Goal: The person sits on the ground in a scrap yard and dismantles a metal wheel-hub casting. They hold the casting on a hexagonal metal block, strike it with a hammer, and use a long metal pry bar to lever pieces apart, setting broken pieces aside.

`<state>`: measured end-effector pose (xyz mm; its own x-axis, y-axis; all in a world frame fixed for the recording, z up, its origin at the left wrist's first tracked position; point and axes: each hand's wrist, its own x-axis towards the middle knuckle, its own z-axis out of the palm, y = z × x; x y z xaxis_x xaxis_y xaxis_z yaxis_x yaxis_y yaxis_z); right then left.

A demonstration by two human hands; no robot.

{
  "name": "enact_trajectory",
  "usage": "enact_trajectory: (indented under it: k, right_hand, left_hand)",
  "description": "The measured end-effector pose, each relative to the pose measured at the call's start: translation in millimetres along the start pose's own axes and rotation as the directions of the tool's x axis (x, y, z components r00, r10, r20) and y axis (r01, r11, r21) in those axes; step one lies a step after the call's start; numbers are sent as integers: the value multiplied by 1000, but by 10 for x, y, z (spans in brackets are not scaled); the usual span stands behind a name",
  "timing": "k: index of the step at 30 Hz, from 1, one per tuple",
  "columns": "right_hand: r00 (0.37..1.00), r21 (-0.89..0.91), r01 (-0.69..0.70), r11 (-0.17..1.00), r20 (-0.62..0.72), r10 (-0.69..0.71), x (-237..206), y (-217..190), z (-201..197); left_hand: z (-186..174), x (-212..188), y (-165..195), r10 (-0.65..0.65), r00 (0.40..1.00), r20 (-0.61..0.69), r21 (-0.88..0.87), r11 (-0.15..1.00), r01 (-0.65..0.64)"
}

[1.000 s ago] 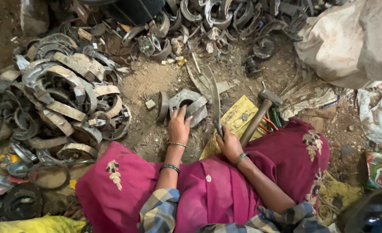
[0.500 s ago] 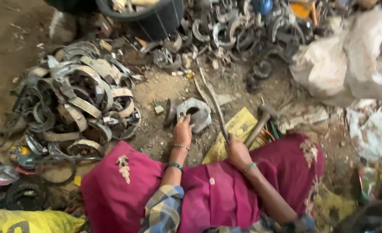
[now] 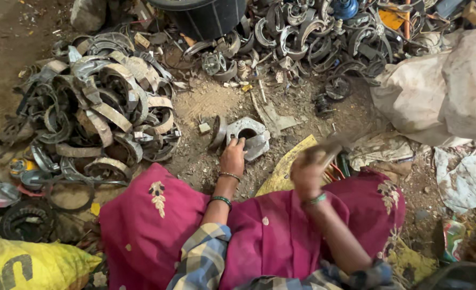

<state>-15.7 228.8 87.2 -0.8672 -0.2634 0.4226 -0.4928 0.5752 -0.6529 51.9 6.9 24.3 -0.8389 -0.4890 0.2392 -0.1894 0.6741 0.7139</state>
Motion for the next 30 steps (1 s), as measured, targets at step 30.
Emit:
enact_trajectory:
  k: [30]
  right_hand:
    - [991,-1,-56,998,121,56,76,-171,-402]
  left_hand:
    - [134,-15,-141,-26,999,-29,-28,999,25]
